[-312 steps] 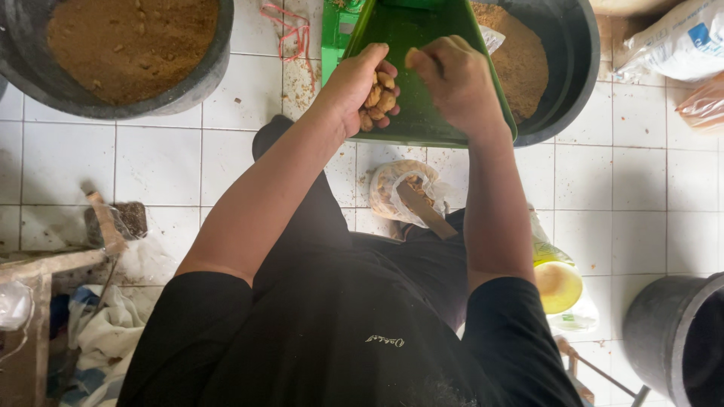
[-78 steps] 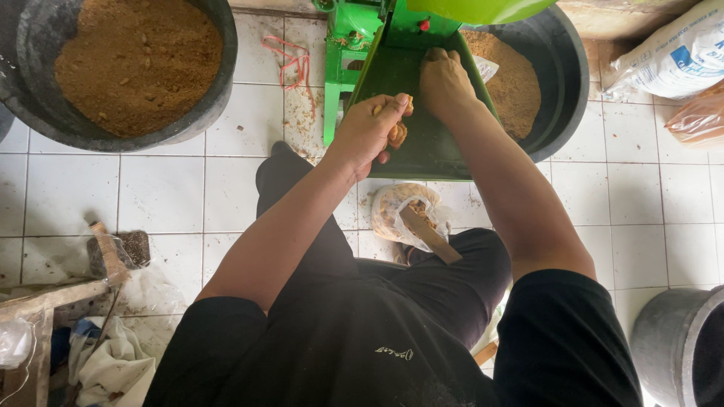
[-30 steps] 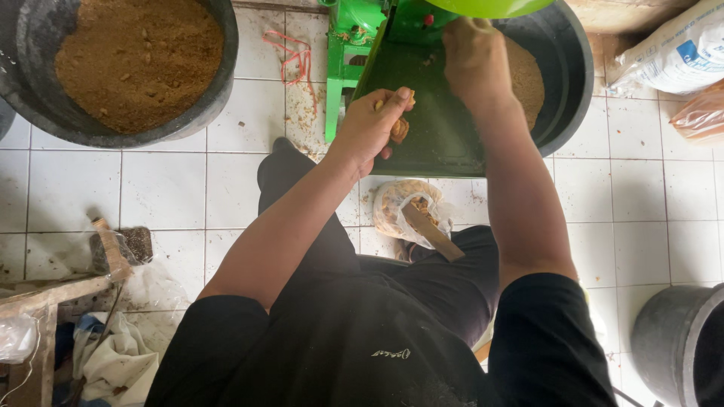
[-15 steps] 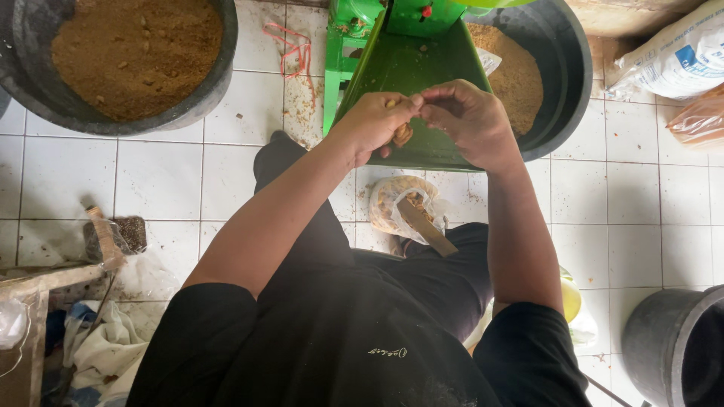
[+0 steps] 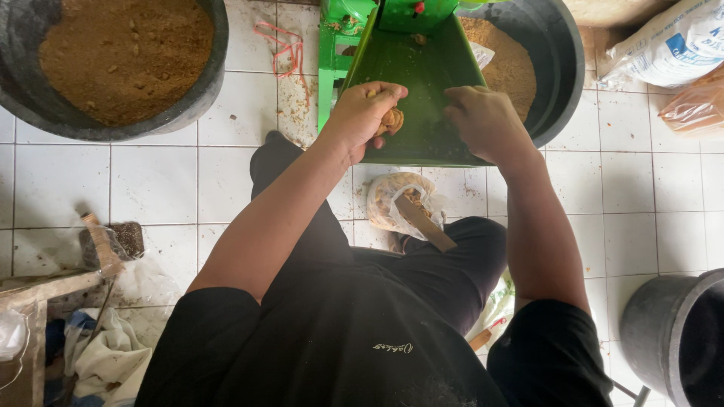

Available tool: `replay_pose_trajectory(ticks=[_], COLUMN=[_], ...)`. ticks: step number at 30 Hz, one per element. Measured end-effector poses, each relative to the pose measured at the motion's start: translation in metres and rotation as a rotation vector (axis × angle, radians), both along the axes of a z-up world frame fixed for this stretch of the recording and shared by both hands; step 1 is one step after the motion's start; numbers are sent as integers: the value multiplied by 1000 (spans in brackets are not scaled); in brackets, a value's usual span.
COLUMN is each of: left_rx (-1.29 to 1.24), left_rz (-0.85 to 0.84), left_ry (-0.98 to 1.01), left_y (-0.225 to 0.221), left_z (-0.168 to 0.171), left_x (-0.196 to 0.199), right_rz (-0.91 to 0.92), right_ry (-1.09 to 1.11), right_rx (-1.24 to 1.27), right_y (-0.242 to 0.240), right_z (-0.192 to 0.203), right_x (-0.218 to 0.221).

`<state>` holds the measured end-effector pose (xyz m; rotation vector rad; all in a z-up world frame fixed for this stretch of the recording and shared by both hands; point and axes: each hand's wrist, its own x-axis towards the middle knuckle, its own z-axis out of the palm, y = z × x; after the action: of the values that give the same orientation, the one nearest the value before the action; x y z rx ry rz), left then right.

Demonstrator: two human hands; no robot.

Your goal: The person sits on the floor and feeds whole nuts into a green electric grinder using a wooden stick to push them in. The person occasionally wipes the hopper with a cloth and continues feeding nuts until the clip ends.

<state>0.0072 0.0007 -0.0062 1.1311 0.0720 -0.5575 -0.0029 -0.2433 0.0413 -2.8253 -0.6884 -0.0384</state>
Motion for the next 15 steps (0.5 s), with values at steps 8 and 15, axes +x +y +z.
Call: replay_pose_trajectory(ticks=[8,15], left_rx=[-53,-83], left_rz=[-27,-22], left_ry=[45,72], left_y=[0,-2], left_z=[-8,-6], left_x=[5,4], right_rz=[-179,-111], right_ry=[351,272], right_rx=[-414,-635], right_y=[32,40], right_z=[-41,-92], right_x=[79,152])
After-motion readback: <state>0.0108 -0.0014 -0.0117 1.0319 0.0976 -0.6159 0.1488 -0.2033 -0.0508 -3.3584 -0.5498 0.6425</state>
